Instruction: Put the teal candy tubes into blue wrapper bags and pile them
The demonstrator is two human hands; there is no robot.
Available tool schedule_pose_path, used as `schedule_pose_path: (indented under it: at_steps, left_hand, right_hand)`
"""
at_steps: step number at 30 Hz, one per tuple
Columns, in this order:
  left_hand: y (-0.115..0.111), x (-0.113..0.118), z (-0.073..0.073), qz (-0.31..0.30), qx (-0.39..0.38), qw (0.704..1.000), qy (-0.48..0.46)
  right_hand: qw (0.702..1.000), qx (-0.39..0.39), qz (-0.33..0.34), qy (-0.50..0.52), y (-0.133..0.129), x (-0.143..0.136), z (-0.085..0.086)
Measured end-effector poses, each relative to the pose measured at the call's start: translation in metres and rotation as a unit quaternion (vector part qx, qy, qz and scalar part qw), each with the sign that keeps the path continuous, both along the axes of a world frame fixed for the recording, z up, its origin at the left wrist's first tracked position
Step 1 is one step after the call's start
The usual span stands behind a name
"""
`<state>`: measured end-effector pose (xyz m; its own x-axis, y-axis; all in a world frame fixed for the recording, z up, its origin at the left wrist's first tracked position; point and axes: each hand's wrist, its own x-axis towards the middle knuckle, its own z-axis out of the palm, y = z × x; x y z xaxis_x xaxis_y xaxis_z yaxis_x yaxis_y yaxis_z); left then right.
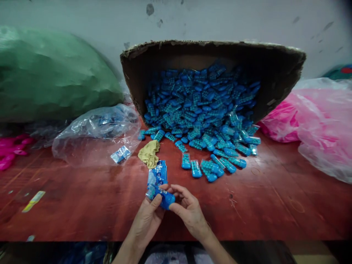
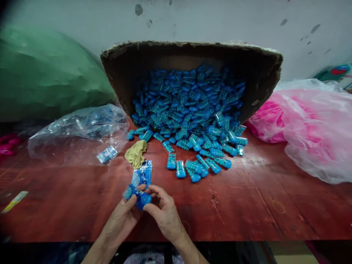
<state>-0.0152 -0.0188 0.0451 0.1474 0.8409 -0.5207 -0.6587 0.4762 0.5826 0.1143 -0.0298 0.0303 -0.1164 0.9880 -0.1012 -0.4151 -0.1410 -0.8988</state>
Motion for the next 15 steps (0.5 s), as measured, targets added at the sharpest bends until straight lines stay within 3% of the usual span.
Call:
schedule_pose_path:
  at_steps: [4, 10, 15]
  left_hand:
    - [-0.003, 0.000, -0.002, -0.009, 0.006, 0.999, -0.047]
    - [-0.007, 0.003, -0.004, -0.016, 0.017, 1.000, 0.004]
    - [-0.004, 0.010, 0.005, 0.022, -0.007, 1.000, 0.020]
  right_hand:
    - [0.999, -0.031, -0.013, 0.040, 0.003, -0.001, 0.000]
    - [0.993, -0.060, 0.028, 0.099, 0.005, -0.003, -0.001]
    - [1.000, -0.003, 0.001, -0.008, -0.003, -0.006, -0.007]
